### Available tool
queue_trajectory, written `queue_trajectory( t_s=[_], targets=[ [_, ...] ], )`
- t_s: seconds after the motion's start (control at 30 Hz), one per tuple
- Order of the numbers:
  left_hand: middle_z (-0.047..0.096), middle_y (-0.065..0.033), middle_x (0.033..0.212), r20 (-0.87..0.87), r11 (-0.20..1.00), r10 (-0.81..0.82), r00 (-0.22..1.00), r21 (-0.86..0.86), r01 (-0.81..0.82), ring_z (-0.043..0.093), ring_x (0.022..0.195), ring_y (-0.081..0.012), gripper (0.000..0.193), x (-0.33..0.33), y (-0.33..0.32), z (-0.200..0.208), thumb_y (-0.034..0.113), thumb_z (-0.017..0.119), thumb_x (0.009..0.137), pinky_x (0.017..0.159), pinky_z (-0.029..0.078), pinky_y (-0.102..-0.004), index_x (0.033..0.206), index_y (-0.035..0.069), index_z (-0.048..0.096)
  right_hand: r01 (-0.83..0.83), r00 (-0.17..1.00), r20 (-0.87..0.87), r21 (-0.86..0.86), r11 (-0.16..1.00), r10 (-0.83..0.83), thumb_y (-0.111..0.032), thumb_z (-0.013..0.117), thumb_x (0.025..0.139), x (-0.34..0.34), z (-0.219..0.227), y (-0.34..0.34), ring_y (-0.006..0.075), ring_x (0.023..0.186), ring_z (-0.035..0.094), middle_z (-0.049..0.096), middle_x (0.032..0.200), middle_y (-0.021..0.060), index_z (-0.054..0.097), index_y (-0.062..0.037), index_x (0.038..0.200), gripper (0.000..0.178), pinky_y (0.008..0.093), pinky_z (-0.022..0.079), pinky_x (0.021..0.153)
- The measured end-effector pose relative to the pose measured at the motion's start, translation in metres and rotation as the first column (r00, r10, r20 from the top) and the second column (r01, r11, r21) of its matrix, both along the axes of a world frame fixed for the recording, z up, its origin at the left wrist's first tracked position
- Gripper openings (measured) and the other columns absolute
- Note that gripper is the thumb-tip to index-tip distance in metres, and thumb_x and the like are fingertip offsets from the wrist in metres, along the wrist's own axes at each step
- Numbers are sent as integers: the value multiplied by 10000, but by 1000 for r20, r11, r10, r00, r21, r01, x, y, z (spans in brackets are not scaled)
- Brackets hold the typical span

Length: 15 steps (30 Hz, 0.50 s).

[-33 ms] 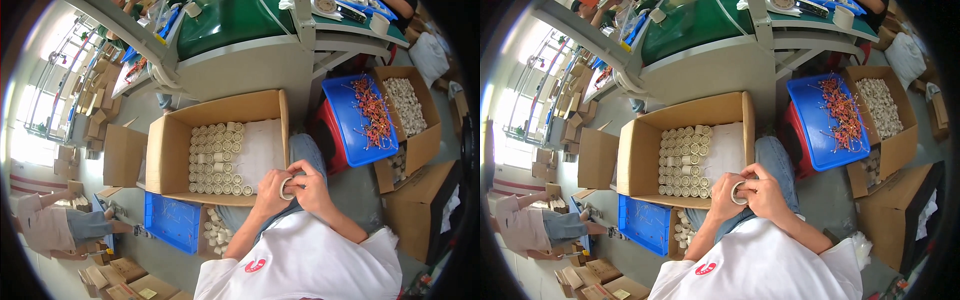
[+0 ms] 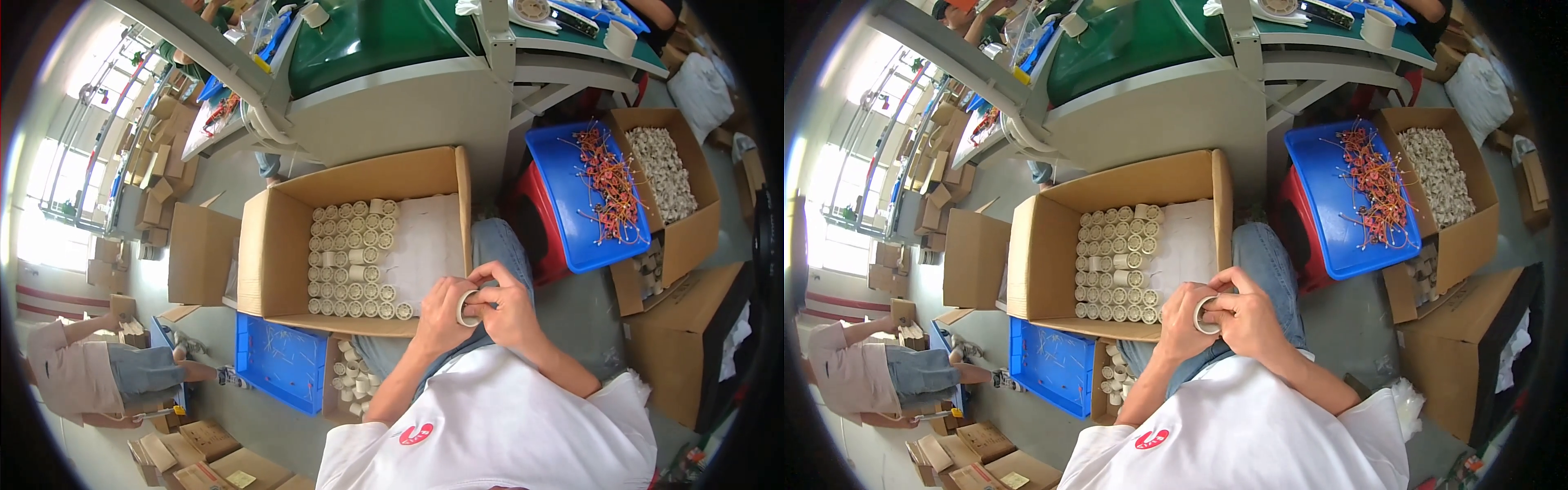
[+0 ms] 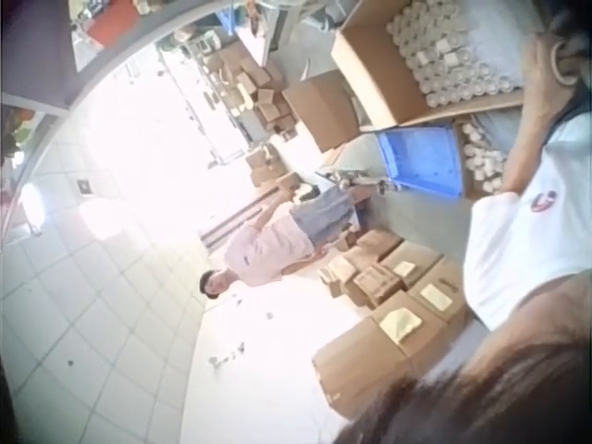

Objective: The person assembles small electronic components by hand, inserting wires into plastic housings.

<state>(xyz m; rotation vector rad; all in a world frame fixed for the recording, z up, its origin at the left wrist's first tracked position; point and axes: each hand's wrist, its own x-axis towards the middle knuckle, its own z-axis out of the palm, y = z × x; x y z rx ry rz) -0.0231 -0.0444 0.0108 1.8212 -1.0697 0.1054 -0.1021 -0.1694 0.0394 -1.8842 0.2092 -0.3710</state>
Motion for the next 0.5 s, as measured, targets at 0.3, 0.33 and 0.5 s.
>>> queue_trajectory(
  t_s=[0.3, 0.33, 0.5],
  targets=[
    [641, -110, 890, 10, 997, -31, 999, 77, 30, 627, 791, -327, 397, 7, 0, -7, -18, 745, 619, 650, 514, -410, 976, 53, 587, 15, 999, -36, 76, 997, -12, 22, 735, 688, 6, -17, -1, 251, 965, 614, 606, 1045, 90, 740, 2, 810, 123, 351, 506, 835],
    [642, -111, 888, 3, 996, -28, 1000, 86, 28, 627, 781, -329, 393, 8, -1, -9, -20, 745, 618, 645, 514, -410, 970, 54, 586, -2, 999, -37, 93, 996, 5, 14, 736, 699, 6, -17, -2, 251, 969, 613, 606, 1048, 88, 742, 1, 812, 114, 351, 507, 836],
    [640, -117, 863, -23, 997, -58, 998, 49, 60, 627, 753, -340, 399, 14, -19, -13, -11, 760, 612, 628, 515, -413, 963, 51, 581, 39, 997, -64, 76, 996, -34, 1, 741, 719, 6, -14, -17, 251, 976, 611, 606, 1048, 85, 750, -11, 818, 100, 342, 510, 832]
  ],
)
